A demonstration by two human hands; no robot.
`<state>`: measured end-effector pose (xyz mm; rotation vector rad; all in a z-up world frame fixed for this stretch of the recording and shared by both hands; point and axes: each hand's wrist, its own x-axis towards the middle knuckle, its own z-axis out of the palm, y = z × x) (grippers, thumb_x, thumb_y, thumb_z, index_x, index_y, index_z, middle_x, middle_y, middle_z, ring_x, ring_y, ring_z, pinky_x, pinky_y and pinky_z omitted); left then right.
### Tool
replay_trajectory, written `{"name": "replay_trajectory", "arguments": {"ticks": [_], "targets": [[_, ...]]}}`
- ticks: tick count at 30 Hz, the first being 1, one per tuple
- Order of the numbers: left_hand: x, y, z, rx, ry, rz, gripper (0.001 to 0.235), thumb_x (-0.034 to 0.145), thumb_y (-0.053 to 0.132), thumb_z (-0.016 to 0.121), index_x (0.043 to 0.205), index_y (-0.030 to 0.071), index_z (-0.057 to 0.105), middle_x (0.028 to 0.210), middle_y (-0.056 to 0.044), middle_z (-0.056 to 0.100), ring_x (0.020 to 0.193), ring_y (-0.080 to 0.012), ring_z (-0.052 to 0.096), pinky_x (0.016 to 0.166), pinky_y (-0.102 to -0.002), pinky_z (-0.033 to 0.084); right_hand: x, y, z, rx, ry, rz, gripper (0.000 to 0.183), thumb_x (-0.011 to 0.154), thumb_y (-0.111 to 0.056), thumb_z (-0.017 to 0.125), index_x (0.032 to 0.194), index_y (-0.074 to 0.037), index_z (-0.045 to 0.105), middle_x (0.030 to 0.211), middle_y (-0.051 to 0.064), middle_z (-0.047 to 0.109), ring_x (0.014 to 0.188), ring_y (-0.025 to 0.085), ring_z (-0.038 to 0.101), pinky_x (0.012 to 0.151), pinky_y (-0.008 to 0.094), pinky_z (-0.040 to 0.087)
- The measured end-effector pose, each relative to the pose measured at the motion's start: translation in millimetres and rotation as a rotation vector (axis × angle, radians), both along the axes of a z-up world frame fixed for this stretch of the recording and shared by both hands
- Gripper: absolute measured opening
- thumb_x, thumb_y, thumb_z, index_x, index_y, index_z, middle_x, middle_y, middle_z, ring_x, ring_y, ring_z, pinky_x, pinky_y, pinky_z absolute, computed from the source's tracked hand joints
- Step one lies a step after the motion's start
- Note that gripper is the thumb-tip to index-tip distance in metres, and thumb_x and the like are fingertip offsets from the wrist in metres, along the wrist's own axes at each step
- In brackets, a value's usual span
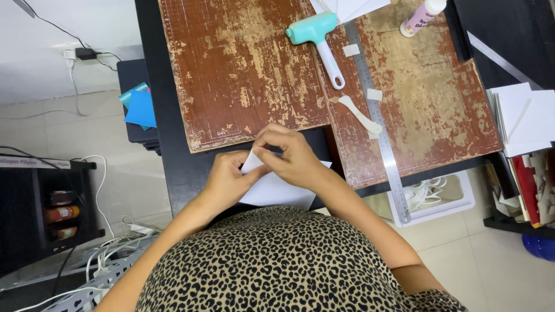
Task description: Fold paper templates into envelopes and apply glue to the edges.
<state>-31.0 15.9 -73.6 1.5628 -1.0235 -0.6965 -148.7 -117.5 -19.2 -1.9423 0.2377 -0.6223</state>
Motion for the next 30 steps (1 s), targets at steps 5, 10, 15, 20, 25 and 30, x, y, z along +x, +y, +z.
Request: {"name": "replay_trajectory", "arguments": {"ticks": [5, 10, 15, 20, 25, 30], "targets": [[6.6, -1.7, 19.2, 0.005, 0.089, 0.114, 0.034, 0.081, 0.018, 0.085, 0.060, 0.006, 0.061, 0.049, -0.006, 0.057, 0.056, -0.0101, 0.045, 0.050, -0.027, 0.037, -28.7, -27.7, 2.2, 0.098, 0.167, 0.051, 0.030, 0.079, -0.011, 0.085, 0.107, -0.002, 0.077, 0.092, 0.019, 0.077, 0.087, 0.026, 0.071, 0.083, 0.042, 0.054], [13.1, -2.0, 8.7, 0.097, 0.190, 0.201, 0.024, 0.080, 0.017, 0.088, 0.068, 0.006, 0.070, 0.052, -0.002, 0.061, 0.053, -0.0087, 0.049, 0.048, -0.022, 0.036, -46.6, -36.9, -10.7, 0.128, 0.261, -0.045, 0.031, 0.078, -0.010, 0.086, 0.106, 0.002, 0.078, 0.087, 0.020, 0.078, 0.087, 0.022, 0.069, 0.079, 0.040, 0.055], [10.4, -5.9, 25.7, 0.080, 0.227, 0.189, 0.017, 0.078, 0.017, 0.091, 0.087, 0.009, 0.080, 0.067, -0.006, 0.073, 0.064, -0.0071, 0.058, 0.055, -0.024, 0.047, -45.3, -41.6, -21.5, 0.064, 0.342, -0.068, 0.021, 0.080, -0.018, 0.088, 0.098, -0.009, 0.083, 0.071, 0.007, 0.075, 0.070, 0.015, 0.068, 0.070, 0.030, 0.055], [14.1, -1.7, 12.3, 0.088, 0.247, 0.183, 0.018, 0.082, 0.016, 0.088, 0.074, 0.007, 0.074, 0.058, -0.004, 0.067, 0.059, -0.0071, 0.054, 0.050, -0.020, 0.041, -41.2, -43.4, -16.1, 0.083, 0.360, -0.034, 0.011, 0.083, -0.016, 0.085, 0.091, -0.009, 0.083, 0.065, 0.005, 0.072, 0.066, 0.013, 0.063, 0.067, 0.029, 0.053], [30.8, -1.8, 51.1, -0.105, -0.014, 0.068, 0.007, 0.087, 0.009, 0.083, 0.083, 0.006, 0.078, 0.072, -0.013, 0.075, 0.074, -0.0124, 0.067, 0.059, -0.028, 0.050, -24.4, -55.4, 10.7, 0.039, 0.319, 0.003, 0.005, 0.084, -0.016, 0.084, 0.087, -0.012, 0.082, 0.063, 0.004, 0.070, 0.064, 0.011, 0.059, 0.065, 0.028, 0.049], [44.6, -7.0, 115.1, -0.453, -0.900, -0.005, 0.004, 0.091, 0.006, 0.074, 0.093, 0.009, 0.076, 0.098, -0.006, 0.079, 0.090, -0.0278, 0.076, 0.080, -0.036, 0.061, -8.5, -82.4, 22.5, -0.304, -0.123, -0.284, 0.045, 0.084, -0.022, 0.090, 0.124, -0.011, 0.074, 0.132, 0.012, 0.070, 0.127, 0.036, 0.062, 0.109, 0.051, 0.046]]}}
